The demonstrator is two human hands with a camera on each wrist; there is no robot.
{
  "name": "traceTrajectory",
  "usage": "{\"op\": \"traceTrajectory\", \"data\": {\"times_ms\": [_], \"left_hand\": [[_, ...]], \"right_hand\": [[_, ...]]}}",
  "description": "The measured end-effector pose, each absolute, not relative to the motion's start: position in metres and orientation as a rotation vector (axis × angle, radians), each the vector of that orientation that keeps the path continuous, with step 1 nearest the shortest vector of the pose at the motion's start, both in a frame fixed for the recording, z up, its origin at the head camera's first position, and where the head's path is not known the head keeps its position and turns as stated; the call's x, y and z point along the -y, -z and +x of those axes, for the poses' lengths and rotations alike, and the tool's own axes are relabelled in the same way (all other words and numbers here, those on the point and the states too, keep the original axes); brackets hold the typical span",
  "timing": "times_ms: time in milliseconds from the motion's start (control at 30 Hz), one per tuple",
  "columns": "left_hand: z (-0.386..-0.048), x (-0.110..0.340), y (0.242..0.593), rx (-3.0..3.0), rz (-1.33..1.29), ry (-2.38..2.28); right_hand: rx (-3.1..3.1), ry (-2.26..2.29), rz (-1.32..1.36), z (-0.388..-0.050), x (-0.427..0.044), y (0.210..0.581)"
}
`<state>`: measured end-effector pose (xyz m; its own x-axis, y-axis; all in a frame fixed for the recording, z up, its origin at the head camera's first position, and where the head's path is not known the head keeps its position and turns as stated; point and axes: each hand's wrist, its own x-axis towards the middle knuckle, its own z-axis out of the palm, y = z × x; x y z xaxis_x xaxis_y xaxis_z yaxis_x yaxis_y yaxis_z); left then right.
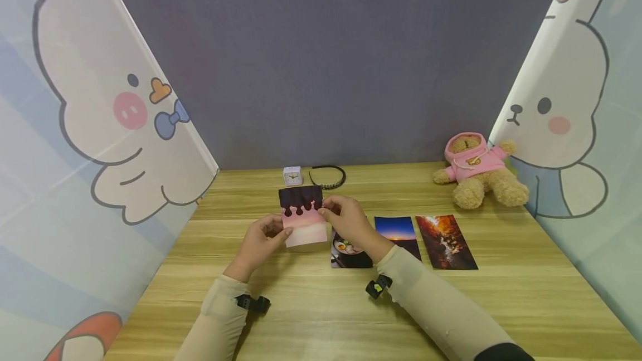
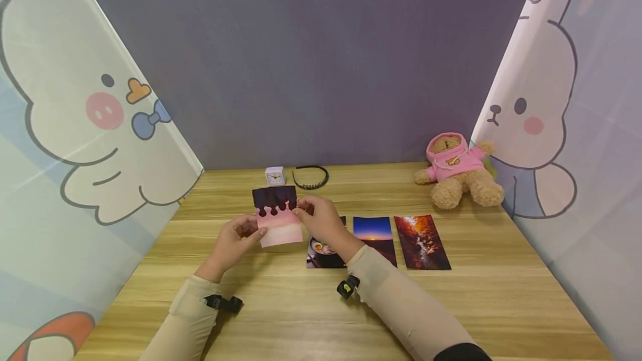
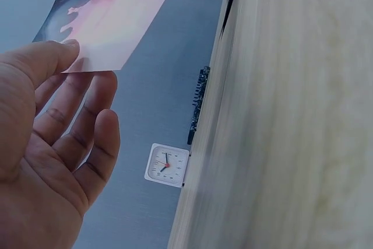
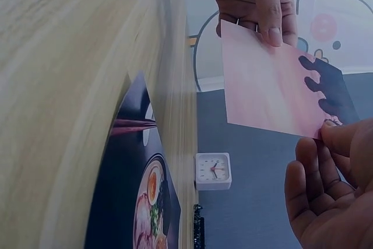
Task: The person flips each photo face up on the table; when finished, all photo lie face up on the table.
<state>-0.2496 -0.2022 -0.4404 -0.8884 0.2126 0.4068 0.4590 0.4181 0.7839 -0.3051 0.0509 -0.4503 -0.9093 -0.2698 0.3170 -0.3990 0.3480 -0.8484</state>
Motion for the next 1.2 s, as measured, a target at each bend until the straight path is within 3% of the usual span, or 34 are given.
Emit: {"op": "traceTrajectory", "data": {"times_ms": [1200], "left_hand": [[-0.2491,0.2005,0.4424,2.295,-0.531,1.464]], "right_hand": [[2.518,-1.581,0.601,-0.3040,-0.0564,0.4419]]}}
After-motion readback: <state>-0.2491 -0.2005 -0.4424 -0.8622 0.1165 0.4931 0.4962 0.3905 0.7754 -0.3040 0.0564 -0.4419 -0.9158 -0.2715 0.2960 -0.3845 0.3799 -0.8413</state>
